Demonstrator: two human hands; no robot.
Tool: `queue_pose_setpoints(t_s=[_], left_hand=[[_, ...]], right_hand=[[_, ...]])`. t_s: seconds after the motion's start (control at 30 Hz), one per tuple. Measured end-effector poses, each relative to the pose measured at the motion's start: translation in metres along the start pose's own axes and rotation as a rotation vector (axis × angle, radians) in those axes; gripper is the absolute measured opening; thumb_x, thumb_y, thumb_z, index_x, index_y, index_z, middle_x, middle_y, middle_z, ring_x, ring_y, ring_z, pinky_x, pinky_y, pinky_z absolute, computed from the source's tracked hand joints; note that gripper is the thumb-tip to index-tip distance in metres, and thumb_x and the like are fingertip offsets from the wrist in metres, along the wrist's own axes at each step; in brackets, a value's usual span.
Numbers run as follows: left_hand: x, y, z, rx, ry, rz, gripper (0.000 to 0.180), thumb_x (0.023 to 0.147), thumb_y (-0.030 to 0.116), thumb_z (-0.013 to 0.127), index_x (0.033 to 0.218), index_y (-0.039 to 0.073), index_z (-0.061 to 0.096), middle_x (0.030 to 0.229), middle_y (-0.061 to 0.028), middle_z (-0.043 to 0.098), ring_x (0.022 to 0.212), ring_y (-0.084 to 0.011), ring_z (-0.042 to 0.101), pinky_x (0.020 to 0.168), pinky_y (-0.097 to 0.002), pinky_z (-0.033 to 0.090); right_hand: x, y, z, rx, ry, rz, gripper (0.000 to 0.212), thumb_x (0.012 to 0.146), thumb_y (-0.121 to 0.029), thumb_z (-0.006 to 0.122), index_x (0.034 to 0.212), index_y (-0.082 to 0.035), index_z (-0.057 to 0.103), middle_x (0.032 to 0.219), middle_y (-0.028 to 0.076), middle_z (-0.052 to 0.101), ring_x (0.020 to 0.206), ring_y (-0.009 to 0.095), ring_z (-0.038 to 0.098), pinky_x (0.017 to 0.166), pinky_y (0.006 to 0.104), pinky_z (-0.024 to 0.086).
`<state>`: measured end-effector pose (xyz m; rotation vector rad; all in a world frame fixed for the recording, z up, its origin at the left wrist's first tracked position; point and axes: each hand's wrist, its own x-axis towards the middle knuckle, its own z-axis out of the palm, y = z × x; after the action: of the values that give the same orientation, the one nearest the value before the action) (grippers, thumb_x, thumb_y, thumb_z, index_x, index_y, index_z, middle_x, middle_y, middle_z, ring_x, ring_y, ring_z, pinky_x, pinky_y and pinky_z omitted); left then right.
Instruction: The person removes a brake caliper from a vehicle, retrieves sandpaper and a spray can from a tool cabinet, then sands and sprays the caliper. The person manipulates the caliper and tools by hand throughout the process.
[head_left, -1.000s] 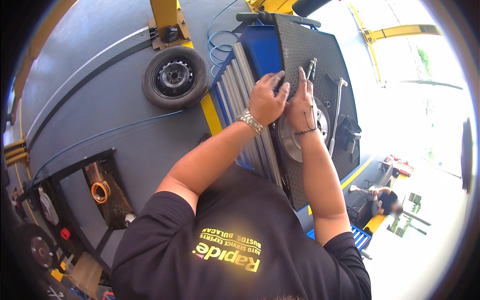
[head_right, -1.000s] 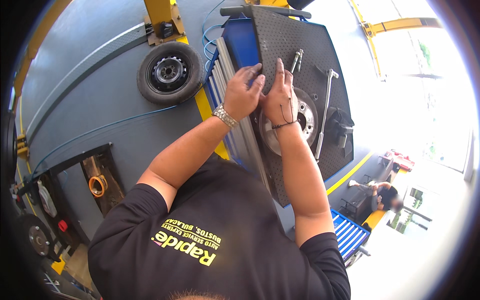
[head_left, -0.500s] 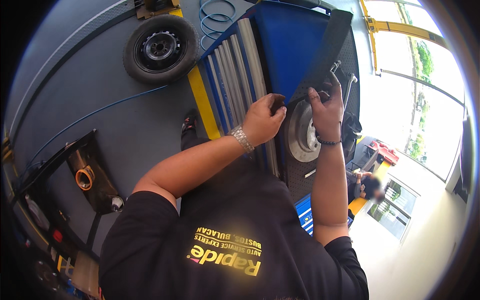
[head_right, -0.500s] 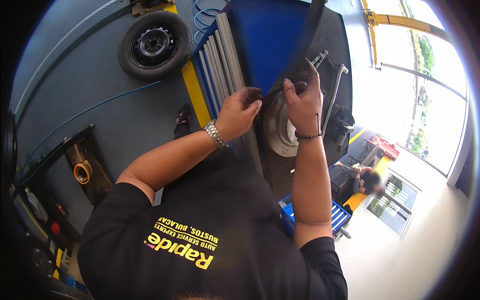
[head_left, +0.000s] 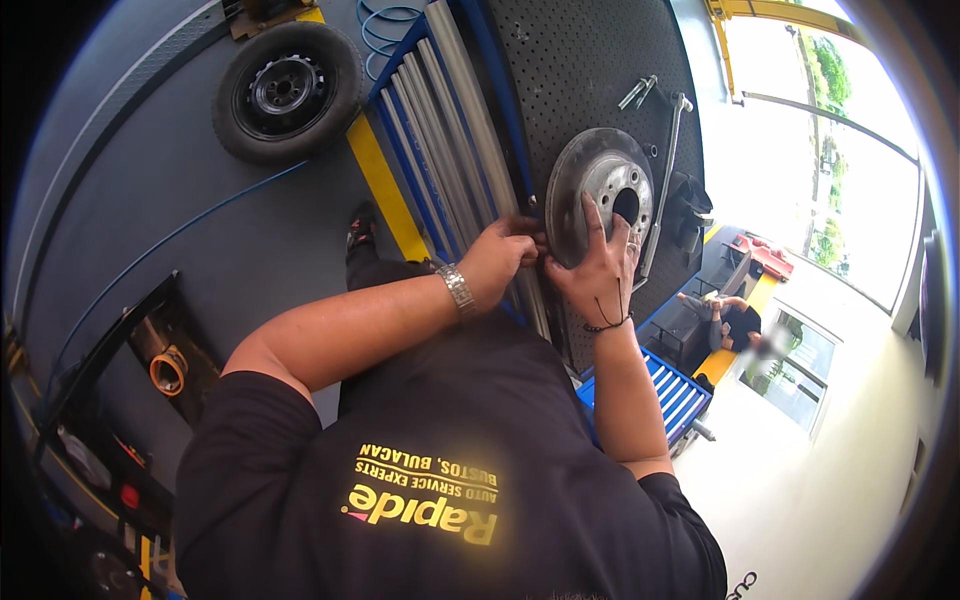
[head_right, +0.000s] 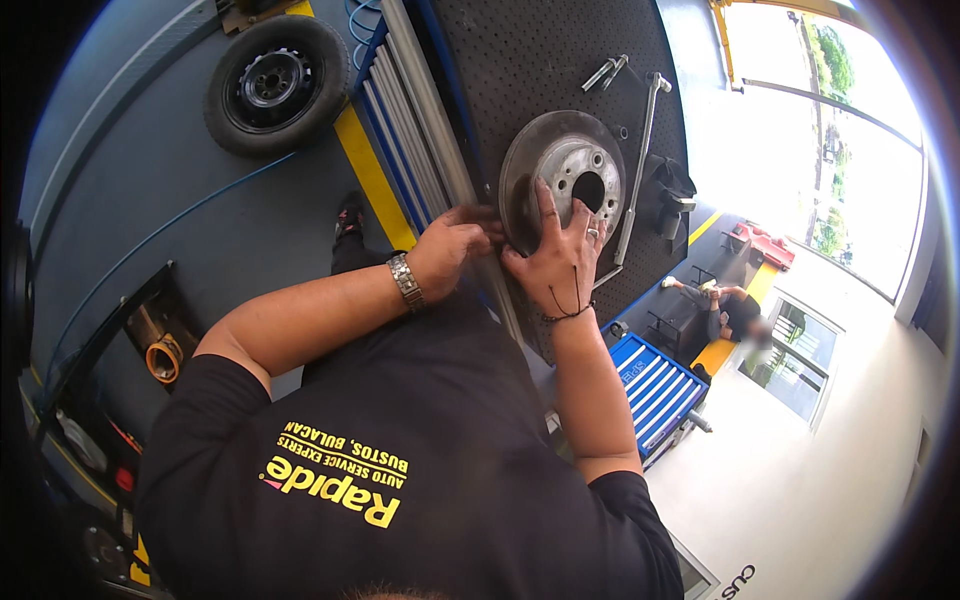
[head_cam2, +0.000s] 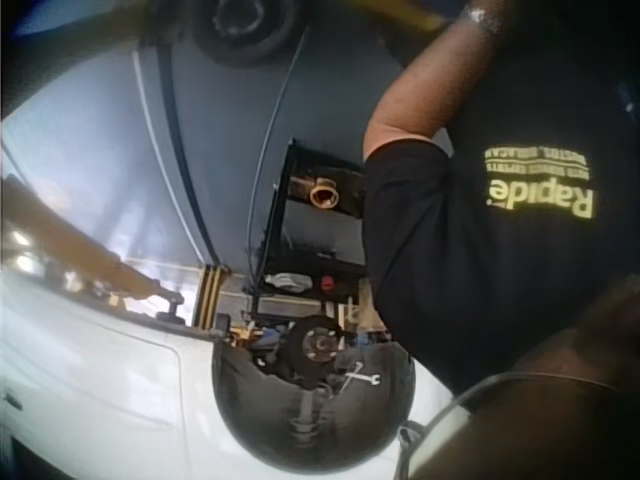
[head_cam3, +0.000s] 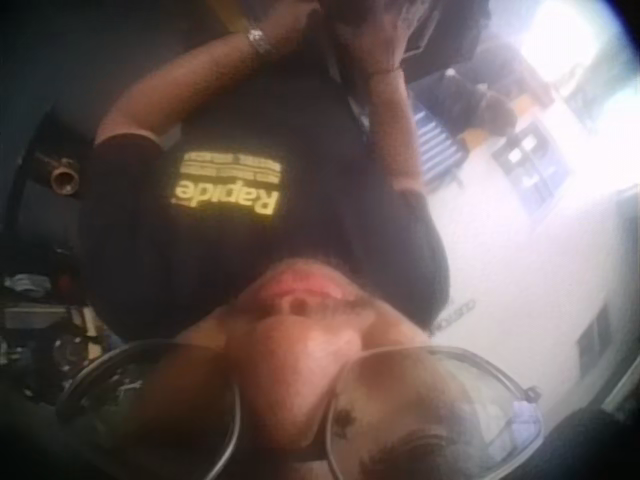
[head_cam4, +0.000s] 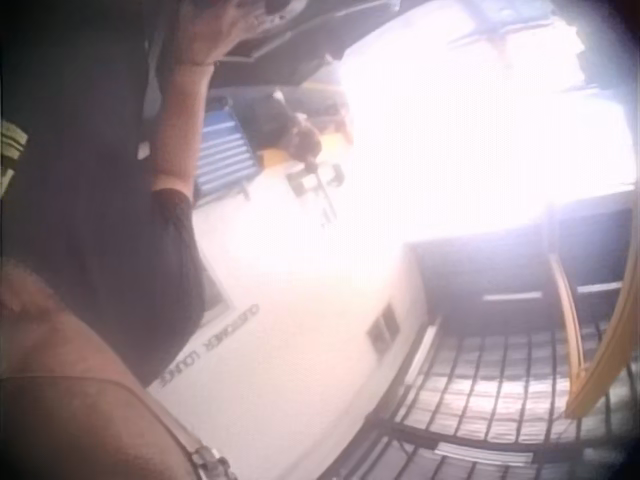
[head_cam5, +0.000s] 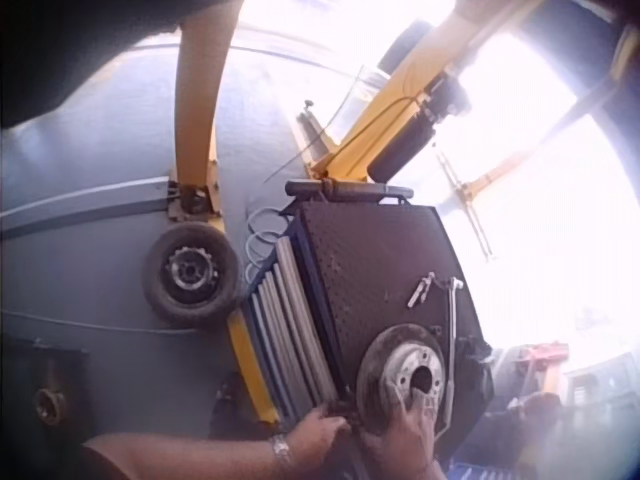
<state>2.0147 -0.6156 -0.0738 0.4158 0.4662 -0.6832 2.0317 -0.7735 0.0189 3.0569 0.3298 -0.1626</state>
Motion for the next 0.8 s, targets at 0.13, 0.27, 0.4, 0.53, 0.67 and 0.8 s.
queue_pose_setpoints(t_s=[0.13,0.27,0.4,0.53,0.67,0.8], left_hand=[[-0.005,0.001,0.016,-0.019,-0.161,0.017,0.050,0.086,-0.005,0.051,0.136,-0.006,0.057,0.126,-0.0130,0.068,0.117,-0.0213,0.064,0.102,-0.0332,0.050],[-0.002,0.008,0.041,0.204,-0.396,0.070,0.055,0.089,-0.001,0.051,0.143,0.000,0.058,0.138,-0.0132,0.067,0.132,-0.0224,0.059,0.114,-0.0370,0.042],[0.019,0.039,0.043,0.519,-0.546,0.218,0.052,0.091,0.001,0.052,0.141,0.001,0.063,0.139,-0.0141,0.068,0.132,-0.0231,0.062,0.113,-0.0356,0.045],[0.022,0.054,0.017,1.033,-0.258,0.551,0.038,0.093,0.010,0.060,0.129,0.006,0.070,0.125,-0.0099,0.073,0.118,-0.0257,0.069,0.107,-0.0369,0.051],[0.016,0.027,0.017,1.703,-0.493,0.932,0.032,0.092,0.023,0.070,0.122,0.013,0.072,0.126,-0.0080,0.069,0.125,-0.0280,0.062,0.109,-0.0472,0.047],[0.022,-0.009,0.048,2.195,-0.917,0.853,0.042,0.093,0.042,0.071,0.128,0.019,0.072,0.146,-0.0061,0.060,0.149,-0.0325,0.041,0.125,-0.0596,0.023]], right_hand=[[0.007,0.011,-0.034,0.127,-0.040,-0.007,0.111,0.063,-0.025,0.087,0.163,-0.024,0.037,0.139,0.033,0.049,0.127,0.052,0.053,0.109,0.0560,0.045],[0.021,0.034,-0.082,0.256,-0.142,-0.031,0.106,0.064,-0.016,0.080,0.161,-0.015,0.039,0.134,0.026,0.054,0.123,0.043,0.060,0.107,0.0491,0.049],[0.031,0.052,-0.100,0.325,-0.185,-0.044,0.103,0.064,-0.013,0.078,0.160,-0.012,0.040,0.136,0.023,0.057,0.130,0.039,0.058,0.110,0.0473,0.047],[0.035,0.064,-0.104,0.284,-0.202,-0.050,0.102,0.064,-0.014,0.078,0.159,-0.012,0.042,0.141,0.023,0.058,0.133,0.038,0.057,0.114,0.0471,0.044],[0.039,0.076,-0.115,0.281,-0.221,-0.069,0.101,0.064,-0.016,0.077,0.159,-0.012,0.043,0.140,0.022,0.061,0.131,0.036,0.059,0.115,0.0460,0.043],[0.044,0.089,-0.127,0.412,-0.266,-0.065,0.097,0.068,-0.012,0.074,0.159,-0.012,0.043,0.139,0.020,0.063,0.129,0.032,0.060,0.115,0.0430,0.043]])
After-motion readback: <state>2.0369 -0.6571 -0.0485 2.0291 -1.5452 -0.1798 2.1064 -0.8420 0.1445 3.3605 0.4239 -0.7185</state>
